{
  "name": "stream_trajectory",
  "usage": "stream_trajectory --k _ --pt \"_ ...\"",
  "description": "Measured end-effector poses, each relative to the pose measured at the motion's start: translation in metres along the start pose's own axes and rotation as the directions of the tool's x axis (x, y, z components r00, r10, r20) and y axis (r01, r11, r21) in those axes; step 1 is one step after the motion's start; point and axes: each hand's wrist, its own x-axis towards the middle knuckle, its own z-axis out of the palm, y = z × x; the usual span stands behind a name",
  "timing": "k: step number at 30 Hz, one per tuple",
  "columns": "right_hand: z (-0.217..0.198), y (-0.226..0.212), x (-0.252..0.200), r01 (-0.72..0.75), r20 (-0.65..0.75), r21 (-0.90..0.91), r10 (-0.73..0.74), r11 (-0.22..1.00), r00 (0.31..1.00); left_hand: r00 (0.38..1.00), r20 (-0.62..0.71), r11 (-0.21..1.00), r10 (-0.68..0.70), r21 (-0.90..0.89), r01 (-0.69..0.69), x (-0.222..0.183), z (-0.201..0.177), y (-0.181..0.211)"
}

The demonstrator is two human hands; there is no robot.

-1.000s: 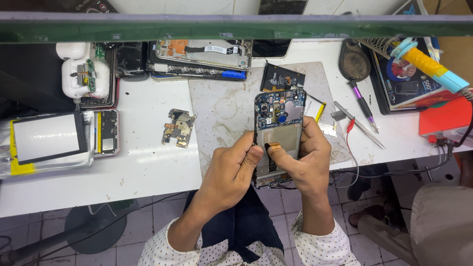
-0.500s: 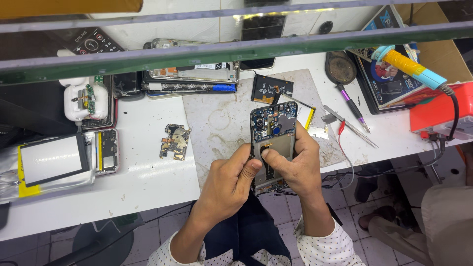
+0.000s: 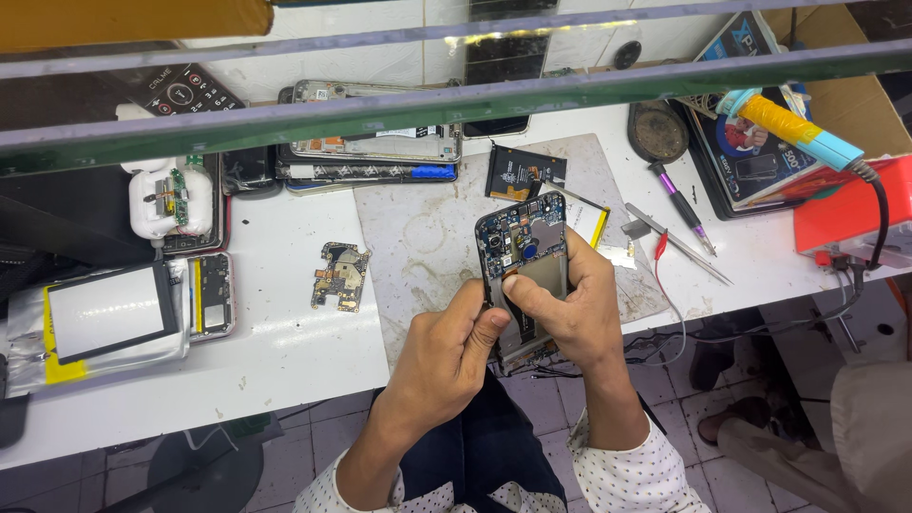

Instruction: The person disassembles a smartphone, removes the battery and motherboard, and uses a screwdriver to remove screws from the back cover. They then reassemble the phone by placing the battery and motherboard back inside and securing the back cover.

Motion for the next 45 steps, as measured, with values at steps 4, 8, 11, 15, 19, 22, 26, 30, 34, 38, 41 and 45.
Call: stream_trajectory --k 4,8,11,15,19,22,26,30,34,38,41,45 --pt "0.001 -0.009 -0.001 0.026 0.018 -0.027 -0.026 0.999 1.0 0.999 -0.012 0.999 0.034 -0.006 -0.034 -0.001 0.001 0.0" --pt "0.003 -0.01 0.0 0.039 0.022 0.056 -0.04 0.998 0.999 0.999 0.005 0.999 0.048 0.009 -0.048 -0.001 0.001 0.001" --pt "0.004 -0.01 -0.001 0.041 0.008 0.111 -0.042 0.993 0.999 0.997 0.017 0.997 0.073 0.04 -0.073 -0.001 0.0 0.001" --pt "0.003 -0.017 -0.01 0.068 -0.016 0.115 -0.066 0.991 0.998 0.99 0.049 0.991 0.133 0.016 -0.134 -0.001 0.0 0.001" --pt "0.008 -0.026 -0.016 0.126 -0.051 0.095 -0.122 0.987 0.991 0.988 0.028 0.987 0.153 0.046 -0.154 -0.003 -0.001 0.003" --pt "0.013 -0.03 -0.019 0.148 -0.079 0.113 -0.14 0.982 0.987 0.995 -0.002 0.995 0.102 -0.006 -0.102 -0.005 -0.003 0.004" --pt "0.021 -0.029 -0.03 0.185 -0.105 0.055 -0.178 0.981 0.978 0.963 -0.165 0.967 0.212 -0.105 -0.231 -0.01 -0.007 0.006" --pt "0.032 -0.028 -0.041 0.213 -0.14 0.042 -0.205 0.976 0.969 0.934 -0.283 0.901 0.217 -0.309 -0.303 -0.01 -0.005 0.002" --pt "0.037 -0.027 -0.05 0.232 -0.157 -0.056 -0.238 0.971 0.959 0.907 -0.322 0.903 0.271 -0.24 -0.355 -0.012 -0.004 -0.004" --pt "0.039 -0.028 -0.053 0.243 -0.156 -0.137 -0.263 0.96 0.952 0.897 -0.356 0.903 0.263 -0.237 -0.359 -0.013 -0.001 -0.009" --pt "0.041 -0.03 -0.053 0.275 -0.16 -0.179 -0.304 0.945 0.939 0.884 -0.395 0.906 0.251 -0.225 -0.358 -0.012 0.003 -0.01" --pt "0.04 -0.035 -0.053 0.296 -0.141 -0.231 -0.333 0.927 0.932 0.869 -0.426 0.913 0.251 -0.195 -0.359 -0.012 0.01 -0.01"
